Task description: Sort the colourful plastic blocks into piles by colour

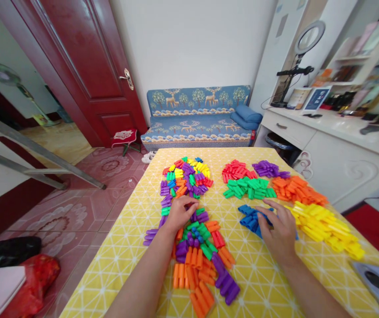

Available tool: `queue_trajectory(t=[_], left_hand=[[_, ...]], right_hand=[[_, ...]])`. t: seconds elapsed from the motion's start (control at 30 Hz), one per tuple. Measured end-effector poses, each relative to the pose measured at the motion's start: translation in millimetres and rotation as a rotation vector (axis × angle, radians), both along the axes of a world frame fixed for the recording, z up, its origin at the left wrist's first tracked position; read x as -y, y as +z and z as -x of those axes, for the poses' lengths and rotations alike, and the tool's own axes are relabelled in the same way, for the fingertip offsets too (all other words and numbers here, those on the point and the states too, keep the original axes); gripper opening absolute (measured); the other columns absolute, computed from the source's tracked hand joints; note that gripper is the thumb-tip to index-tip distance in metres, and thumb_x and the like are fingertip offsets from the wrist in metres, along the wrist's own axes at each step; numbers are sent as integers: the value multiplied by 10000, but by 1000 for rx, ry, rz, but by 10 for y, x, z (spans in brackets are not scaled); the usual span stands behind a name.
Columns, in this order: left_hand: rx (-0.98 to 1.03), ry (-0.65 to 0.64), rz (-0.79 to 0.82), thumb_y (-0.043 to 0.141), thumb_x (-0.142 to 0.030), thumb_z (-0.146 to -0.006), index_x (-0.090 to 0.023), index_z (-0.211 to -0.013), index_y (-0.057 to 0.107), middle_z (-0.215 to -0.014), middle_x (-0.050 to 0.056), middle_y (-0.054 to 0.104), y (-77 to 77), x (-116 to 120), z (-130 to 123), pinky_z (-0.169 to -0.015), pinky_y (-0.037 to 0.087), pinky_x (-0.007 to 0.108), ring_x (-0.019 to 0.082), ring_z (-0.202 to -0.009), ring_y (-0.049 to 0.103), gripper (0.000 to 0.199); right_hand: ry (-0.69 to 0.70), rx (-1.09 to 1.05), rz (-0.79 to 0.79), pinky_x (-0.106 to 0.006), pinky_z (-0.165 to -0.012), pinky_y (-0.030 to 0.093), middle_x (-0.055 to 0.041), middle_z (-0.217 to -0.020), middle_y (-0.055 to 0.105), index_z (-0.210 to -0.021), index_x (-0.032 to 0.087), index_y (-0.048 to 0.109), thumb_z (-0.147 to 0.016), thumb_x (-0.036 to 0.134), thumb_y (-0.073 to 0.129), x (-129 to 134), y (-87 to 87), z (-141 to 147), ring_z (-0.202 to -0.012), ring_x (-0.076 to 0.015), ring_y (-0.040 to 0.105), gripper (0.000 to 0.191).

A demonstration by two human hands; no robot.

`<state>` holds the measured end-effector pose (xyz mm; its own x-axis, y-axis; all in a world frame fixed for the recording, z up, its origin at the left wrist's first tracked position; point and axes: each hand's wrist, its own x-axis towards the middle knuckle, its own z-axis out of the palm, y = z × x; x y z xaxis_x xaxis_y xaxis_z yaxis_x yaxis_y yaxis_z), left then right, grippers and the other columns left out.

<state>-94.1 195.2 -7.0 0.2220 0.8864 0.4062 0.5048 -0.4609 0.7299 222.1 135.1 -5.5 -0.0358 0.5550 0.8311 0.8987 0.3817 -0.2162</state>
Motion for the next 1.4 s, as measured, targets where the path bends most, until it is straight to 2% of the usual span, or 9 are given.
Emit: queue_trajectory(t=[0.17, 0.37, 0.43, 0.77, 1.4], left_hand=[[6, -7, -10, 622, -206, -833, -186, -877, 744, -832, 41, 738, 1, 2, 2, -696, 490, 263, 154, -748, 651, 131], [-11, 5, -7, 619, -223, -839, -185, -875, 743, -815, 43, 733, 22, 0, -7, -684, 487, 260, 152, -730, 644, 135], [-10, 7, -10, 620, -222, -839, -186, -877, 744, -823, 44, 734, 21, 1, -6, -689, 489, 264, 156, -743, 647, 134], [-14, 16, 0, 625, -204, -830, -183, -871, 747, -828, 47, 738, 51, 10, -10, -698, 497, 270, 162, -761, 658, 130], [-25, 11, 12, 617, -239, -842, -191, -872, 744, -838, 49, 733, 30, -6, -14, -697, 498, 272, 161, -752, 650, 139]], right_hand=[[53, 15, -29, -444, -892, 473, -65, -1142, 651, -975, 252, 699, -815, 146, 631, 75, 18, 49, -1024, -247, 608, 203], [336, -54, 103, -354, -844, 553, -91, -1130, 640, -1100, 233, 648, -870, 105, 529, 110, -96, 260, -1008, -197, 643, 289], [368, -35, 130, -341, -821, 565, -90, -1109, 652, -1095, 236, 646, -882, 111, 509, 97, -116, 293, -995, -190, 654, 282], [345, 11, 100, -327, -796, 566, -85, -1054, 667, -1013, 218, 661, -859, 73, 515, 61, -122, 293, -953, -180, 663, 257], [315, -76, 136, -338, -794, 574, -68, -1026, 682, -922, 242, 697, -862, 122, 503, 46, -109, 287, -945, -190, 670, 236]])
